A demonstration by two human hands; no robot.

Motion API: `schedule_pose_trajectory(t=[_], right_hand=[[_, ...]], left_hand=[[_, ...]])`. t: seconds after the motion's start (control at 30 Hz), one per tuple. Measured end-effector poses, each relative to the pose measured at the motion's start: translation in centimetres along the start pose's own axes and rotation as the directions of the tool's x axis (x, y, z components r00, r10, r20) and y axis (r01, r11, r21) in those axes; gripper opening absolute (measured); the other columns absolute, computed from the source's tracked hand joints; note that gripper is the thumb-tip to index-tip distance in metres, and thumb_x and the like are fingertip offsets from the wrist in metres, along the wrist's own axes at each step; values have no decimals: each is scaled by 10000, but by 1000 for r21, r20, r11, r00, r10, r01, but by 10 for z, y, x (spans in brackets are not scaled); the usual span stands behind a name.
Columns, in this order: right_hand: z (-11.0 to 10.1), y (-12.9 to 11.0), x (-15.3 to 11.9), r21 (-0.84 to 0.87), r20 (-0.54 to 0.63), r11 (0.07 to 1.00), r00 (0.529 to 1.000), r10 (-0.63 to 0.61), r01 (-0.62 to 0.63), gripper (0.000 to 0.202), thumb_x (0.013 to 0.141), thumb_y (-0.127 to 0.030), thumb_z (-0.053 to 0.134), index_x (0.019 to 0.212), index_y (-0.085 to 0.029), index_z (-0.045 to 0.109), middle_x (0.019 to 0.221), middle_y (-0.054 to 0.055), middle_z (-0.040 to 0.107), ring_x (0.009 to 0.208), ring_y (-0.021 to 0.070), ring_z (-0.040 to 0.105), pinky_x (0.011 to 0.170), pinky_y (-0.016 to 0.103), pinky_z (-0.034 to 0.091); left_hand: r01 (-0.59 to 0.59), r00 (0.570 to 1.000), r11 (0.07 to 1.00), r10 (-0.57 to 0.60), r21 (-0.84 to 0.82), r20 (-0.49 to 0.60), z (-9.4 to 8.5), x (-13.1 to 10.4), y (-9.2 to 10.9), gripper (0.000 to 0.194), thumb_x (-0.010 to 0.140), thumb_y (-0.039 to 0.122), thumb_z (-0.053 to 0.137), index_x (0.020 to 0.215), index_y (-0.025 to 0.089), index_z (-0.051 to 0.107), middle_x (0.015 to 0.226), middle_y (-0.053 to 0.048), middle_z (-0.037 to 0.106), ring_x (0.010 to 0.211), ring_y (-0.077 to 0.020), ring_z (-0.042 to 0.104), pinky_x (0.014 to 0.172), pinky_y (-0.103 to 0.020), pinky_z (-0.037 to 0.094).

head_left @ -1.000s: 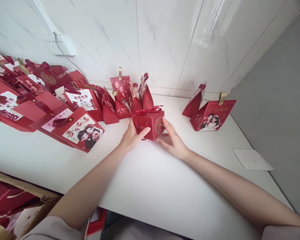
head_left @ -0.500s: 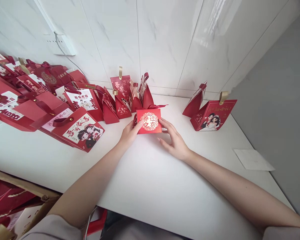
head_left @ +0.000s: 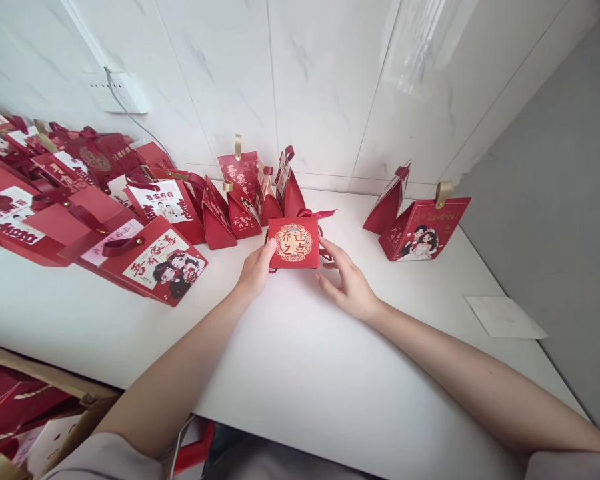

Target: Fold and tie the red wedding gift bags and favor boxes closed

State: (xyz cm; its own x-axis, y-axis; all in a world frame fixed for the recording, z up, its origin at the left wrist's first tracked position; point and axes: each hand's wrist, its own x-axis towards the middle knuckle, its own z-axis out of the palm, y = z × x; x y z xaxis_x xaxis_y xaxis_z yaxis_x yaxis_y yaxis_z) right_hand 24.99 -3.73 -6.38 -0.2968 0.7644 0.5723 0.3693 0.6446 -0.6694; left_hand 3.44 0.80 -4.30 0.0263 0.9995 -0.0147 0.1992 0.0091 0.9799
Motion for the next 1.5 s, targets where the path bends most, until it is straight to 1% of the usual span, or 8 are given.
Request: schedule_pose_trajectory(t=[0.17,0.37,0.53,0.63,0.83,1.0,1.3,1.5], right_hand=[[-1,-3,0,-22,-12,999,999,-35,35,629,916,-230,497,1488,-312,251,1505,71,349,1349,258,380,962,450,522],[-5,-9,1,-193,-42,971,988,-151,141,591,917,-214,486,1469,-318,303,1494,65,376,1356,283,382,1086,545,387],[-5,-6,0,-287,-22,927,966,-258,241,690,898,-193,501,1508,-324,209,1524,46,339,1381,289,357,1103,554,365],[-4,-3,-1,-313,6,908,956,-292,280,717,902,-203,490,1524,-329,155,1550,33,294,1393,296,338,1100,559,369],[-4,-1,-3,-331,49,894,951,-304,303,751,900,-206,492,1530,-347,108,1565,22,258,1391,300,344,1087,556,386],[-4,-2,-3,-335,24,894,951,-307,297,770,896,-208,506,1533,-330,91,1581,41,207,1398,308,327,1070,551,399],[-4,-4,-2,-328,14,908,963,-271,260,758,898,-223,495,1532,-314,91,1584,48,195,1408,308,306,1088,555,369],[-5,-5,0,-318,6,917,968,-251,239,749,889,-213,502,1528,-294,121,1550,69,284,1393,291,335,1090,541,370]], left_hand=[[44,999,989,-44,-140,7,3,3,-1,668,816,686,441,1088,122,675,930,-125,730,823,-243,656,670,-305,491],[220,970,853,-140,-473,198,5,-2,10,642,841,659,383,1293,222,512,1225,-113,646,943,-253,655,724,-363,538],[326,940,746,-188,-580,285,6,-8,17,540,849,619,386,1112,197,600,1069,-108,688,832,-232,651,817,-433,556],[365,924,710,-194,-602,331,7,-11,19,497,849,585,406,1023,175,627,969,-110,699,804,-229,655,846,-441,555],[388,904,658,-135,-646,405,7,-14,22,512,857,549,419,1124,165,628,1132,-135,676,956,-254,668,902,-407,541],[410,890,674,-150,-615,430,7,-13,23,556,855,582,401,1139,158,620,1144,-151,668,990,-280,663,865,-402,549],[412,900,700,-213,-584,380,8,-11,19,508,851,594,416,1100,201,619,1056,-111,678,854,-233,647,827,-424,556],[367,924,686,-189,-629,332,4,-9,18,559,828,658,440,1084,203,638,1013,-87,683,744,-193,606,745,-391,565]])
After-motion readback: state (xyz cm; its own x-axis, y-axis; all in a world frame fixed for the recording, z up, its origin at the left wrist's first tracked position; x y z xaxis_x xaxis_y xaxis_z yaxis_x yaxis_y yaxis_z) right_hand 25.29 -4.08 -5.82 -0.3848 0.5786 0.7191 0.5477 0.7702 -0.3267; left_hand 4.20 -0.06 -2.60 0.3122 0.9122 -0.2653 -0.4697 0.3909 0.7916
